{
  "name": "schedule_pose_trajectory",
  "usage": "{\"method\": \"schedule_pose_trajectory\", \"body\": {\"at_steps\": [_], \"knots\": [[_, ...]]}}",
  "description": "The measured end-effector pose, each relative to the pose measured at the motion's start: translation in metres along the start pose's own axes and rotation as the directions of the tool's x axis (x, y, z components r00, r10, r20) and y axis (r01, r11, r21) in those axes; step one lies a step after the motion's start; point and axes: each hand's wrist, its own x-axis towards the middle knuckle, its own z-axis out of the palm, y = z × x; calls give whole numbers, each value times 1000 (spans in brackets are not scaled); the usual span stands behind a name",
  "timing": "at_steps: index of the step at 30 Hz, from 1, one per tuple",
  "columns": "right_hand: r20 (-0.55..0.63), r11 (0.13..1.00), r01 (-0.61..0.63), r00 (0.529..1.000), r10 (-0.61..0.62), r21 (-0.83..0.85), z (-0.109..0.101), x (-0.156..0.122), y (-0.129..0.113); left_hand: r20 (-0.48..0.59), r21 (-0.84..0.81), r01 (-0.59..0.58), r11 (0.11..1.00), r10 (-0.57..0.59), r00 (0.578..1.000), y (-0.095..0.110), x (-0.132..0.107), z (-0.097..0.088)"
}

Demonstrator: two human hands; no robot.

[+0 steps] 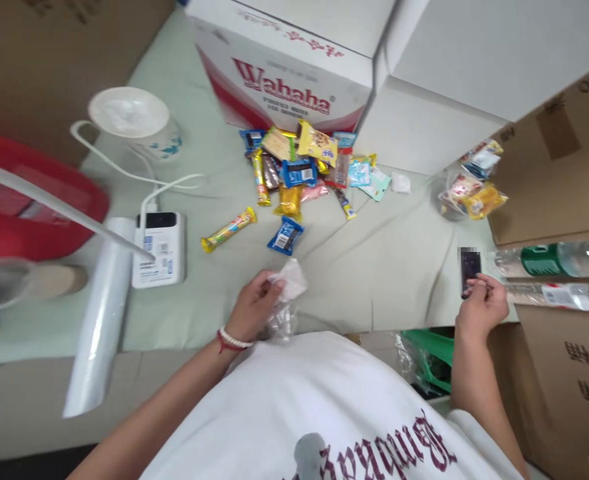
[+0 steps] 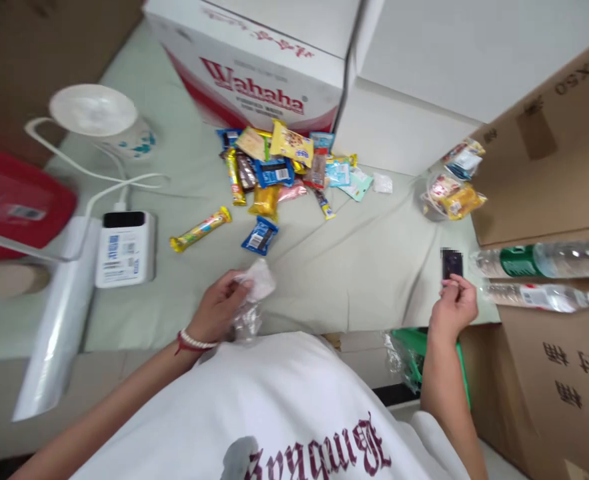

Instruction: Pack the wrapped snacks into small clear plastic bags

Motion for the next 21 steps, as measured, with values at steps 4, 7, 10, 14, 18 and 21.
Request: {"method": "schedule_pose_trajectory", "body": {"at_steps": [4,7,10,14,18,21], "knots": [[599,956,-109,797,-80,273,49,-86,-101,103,-74,-72,995,79,992,6,13,21],[835,859,-341,526,-163,383,79,-138,-154,165,-50,-114,992,121,979,7,16,31],[888,797,-461,417,-193,390,104,-159,-176,203,6,-151,989,146,968,4,16,30],[901,794,-515,423,-92,323,120,-150,-174,153,65,-168,984,157,976,0,18,19],[914,798,-538,405,-38,271,113,-133,-163,82,139,-181,974,171,982,-2,19,10],[913,813,-519,407,-35,263,103,-135,-159,130,94,-206,974,193,973,-1,17,17]]}}
